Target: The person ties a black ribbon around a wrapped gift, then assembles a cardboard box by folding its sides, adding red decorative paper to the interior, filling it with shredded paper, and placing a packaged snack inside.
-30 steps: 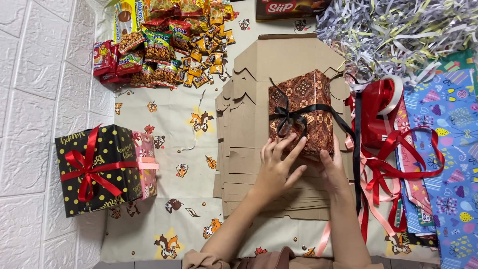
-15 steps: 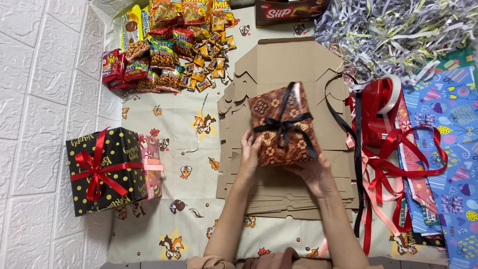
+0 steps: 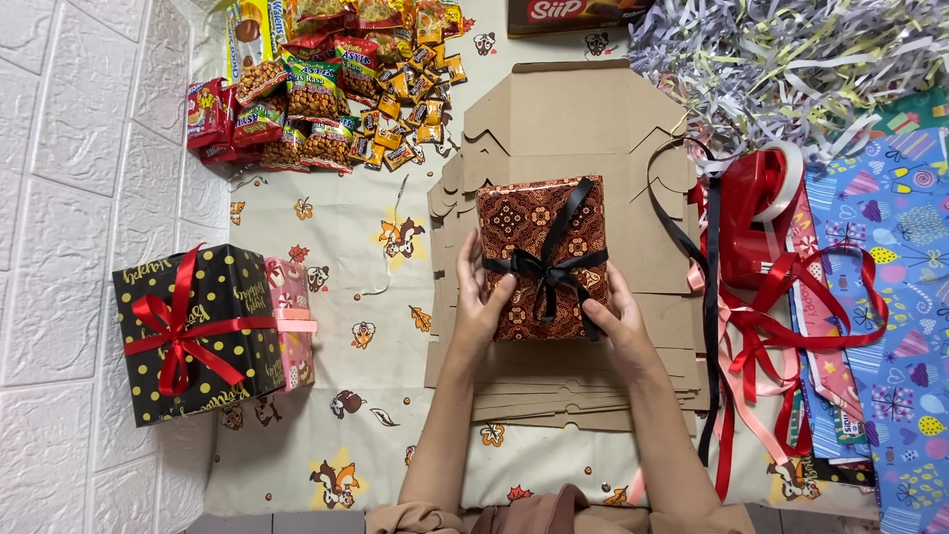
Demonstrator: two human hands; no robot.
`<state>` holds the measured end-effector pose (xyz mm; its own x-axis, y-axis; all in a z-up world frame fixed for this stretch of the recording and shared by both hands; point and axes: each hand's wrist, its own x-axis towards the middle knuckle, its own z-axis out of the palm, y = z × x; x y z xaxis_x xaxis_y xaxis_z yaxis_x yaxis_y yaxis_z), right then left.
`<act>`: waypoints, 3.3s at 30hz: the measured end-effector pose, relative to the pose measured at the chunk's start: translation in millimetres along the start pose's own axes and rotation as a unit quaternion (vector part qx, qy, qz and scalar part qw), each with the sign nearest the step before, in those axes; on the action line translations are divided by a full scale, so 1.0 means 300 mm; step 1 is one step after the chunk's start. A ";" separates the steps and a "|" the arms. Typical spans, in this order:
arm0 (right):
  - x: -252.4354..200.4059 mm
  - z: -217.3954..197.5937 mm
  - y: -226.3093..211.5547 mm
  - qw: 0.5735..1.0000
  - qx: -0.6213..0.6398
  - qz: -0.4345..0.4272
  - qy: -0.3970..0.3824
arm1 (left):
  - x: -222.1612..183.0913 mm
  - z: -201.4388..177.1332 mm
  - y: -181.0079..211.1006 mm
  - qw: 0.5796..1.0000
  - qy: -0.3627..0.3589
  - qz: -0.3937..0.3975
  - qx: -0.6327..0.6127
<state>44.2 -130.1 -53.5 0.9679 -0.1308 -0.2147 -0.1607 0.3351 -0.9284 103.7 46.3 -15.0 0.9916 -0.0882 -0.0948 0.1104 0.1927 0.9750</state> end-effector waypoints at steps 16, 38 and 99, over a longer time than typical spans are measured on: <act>-0.001 0.087 0.018 0.997 0.072 -0.009 -0.022 | 0.041 -0.070 0.125 0.994 0.024 0.060 0.088; -0.020 0.679 0.187 0.987 -0.022 0.125 -0.100 | -0.390 -0.537 -0.135 0.893 0.430 0.052 0.123; -0.214 -0.406 -0.133 0.736 -0.634 -0.093 0.218 | -0.094 0.061 -0.312 0.758 -0.067 0.181 0.623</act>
<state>-35.0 -248.7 -39.7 0.8863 -0.4439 0.1321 -0.3517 -0.8306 -0.4317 64.0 12.8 -100.0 0.9171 -0.3635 0.1639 -0.3987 -0.8373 0.3740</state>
